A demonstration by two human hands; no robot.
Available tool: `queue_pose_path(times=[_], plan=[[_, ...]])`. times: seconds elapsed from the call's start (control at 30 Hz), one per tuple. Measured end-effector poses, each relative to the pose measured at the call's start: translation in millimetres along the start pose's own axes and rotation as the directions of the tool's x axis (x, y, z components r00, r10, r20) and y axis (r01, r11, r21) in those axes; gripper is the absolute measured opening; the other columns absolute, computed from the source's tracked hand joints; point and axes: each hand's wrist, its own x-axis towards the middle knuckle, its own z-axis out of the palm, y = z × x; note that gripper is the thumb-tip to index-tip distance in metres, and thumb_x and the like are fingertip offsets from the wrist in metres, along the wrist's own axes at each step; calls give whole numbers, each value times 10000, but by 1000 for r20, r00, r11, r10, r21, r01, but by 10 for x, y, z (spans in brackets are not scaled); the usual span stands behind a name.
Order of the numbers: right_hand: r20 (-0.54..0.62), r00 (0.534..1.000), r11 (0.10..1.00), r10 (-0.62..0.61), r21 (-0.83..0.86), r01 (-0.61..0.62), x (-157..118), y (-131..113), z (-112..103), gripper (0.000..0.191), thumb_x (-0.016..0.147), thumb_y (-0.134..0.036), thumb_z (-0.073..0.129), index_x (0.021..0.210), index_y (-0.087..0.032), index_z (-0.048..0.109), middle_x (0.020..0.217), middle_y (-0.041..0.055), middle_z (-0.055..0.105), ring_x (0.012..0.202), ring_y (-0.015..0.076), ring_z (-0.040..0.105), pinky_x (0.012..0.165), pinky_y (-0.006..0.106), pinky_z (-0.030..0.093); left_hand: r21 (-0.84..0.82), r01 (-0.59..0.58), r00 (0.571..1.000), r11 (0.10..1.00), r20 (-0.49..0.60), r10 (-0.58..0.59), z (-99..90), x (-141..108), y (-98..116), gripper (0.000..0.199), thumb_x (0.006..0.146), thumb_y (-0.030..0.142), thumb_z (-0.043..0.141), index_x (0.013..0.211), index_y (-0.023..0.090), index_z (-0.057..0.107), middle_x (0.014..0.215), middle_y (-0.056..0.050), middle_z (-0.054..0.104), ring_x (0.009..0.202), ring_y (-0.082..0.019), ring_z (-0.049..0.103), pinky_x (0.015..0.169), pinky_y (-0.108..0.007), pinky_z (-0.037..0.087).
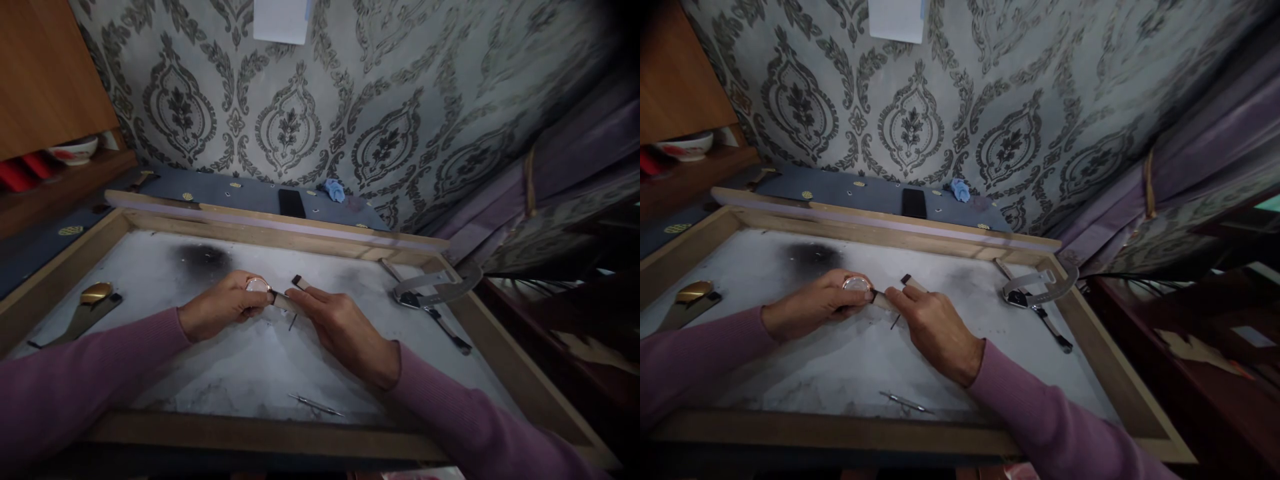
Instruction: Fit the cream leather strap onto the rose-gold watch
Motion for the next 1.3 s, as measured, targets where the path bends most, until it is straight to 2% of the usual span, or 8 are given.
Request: queue_pose_path(times=[0.2,0.53,0.8,0.9,1.0,1.07,1.17,1.3], plan=[[-4,1000,1000,-2,17,2,8,-13,-22,429,804,68,345,1111,-135,566,894,79,627,742,161,601,649,265,470,-36,15,999,999,-49,-17,13,8,-31,229,684,330,610,600,171,468,462,80,382,429,-53,268,417,-223,155],[-70,996,996,-64,56,68,0,38,18,403,824,45,338,1114,-130,557,839,65,611,686,147,573,589,251,450,-93,62,997,994,-45,-66,6,21,-19,203,650,325,623,645,174,488,470,81,379,433,-55,260,410,-217,136],[-115,983,989,-146,-53,141,-3,-62,-34,449,815,51,313,1147,-144,545,821,60,600,683,153,550,585,255,446,-92,31,999,995,-42,-35,-5,27,-49,193,665,300,630,635,169,491,472,84,371,435,-53,244,417,-218,131],[-151,978,990,-141,-34,137,-17,-80,-35,458,814,44,307,1171,-152,518,824,57,606,688,151,554,584,250,448,-106,8,999,994,-40,-12,-6,38,-45,211,669,310,639,628,166,491,475,81,378,436,-52,252,418,-217,136],[-223,973,997,-62,35,72,-19,-58,-21,393,849,9,317,1153,-165,496,852,55,623,687,141,575,605,245,448,-120,12,998,993,-52,-18,-18,46,-38,212,675,324,647,657,164,510,477,81,385,432,-54,255,413,-218,137],[-255,964,992,73,115,-45,-5,-45,-19,280,899,-61,329,1103,-170,487,795,34,624,617,131,563,570,236,424,-114,23,996,993,-84,-33,-32,48,-33,213,678,331,650,675,165,517,477,83,384,429,-55,253,410,-219,135],[-198,939,944,282,233,-234,34,-41,-41,157,936,-166,322,1019,-184,453,684,-10,599,505,114,503,501,220,367,-81,18,994,997,-108,-26,-44,44,-23,220,691,341,640,652,172,505,474,83,374,428,-57,247,410,-222,138],[-95,923,907,372,250,-340,90,2,-89,119,917,-176,314,954,-194,426,729,-4,620,507,110,482,509,222,342,-12,-8,995,1000,-102,6,-43,40,-18,233,713,345,611,609,177,488,471,76,372,429,-59,253,417,-232,147]])
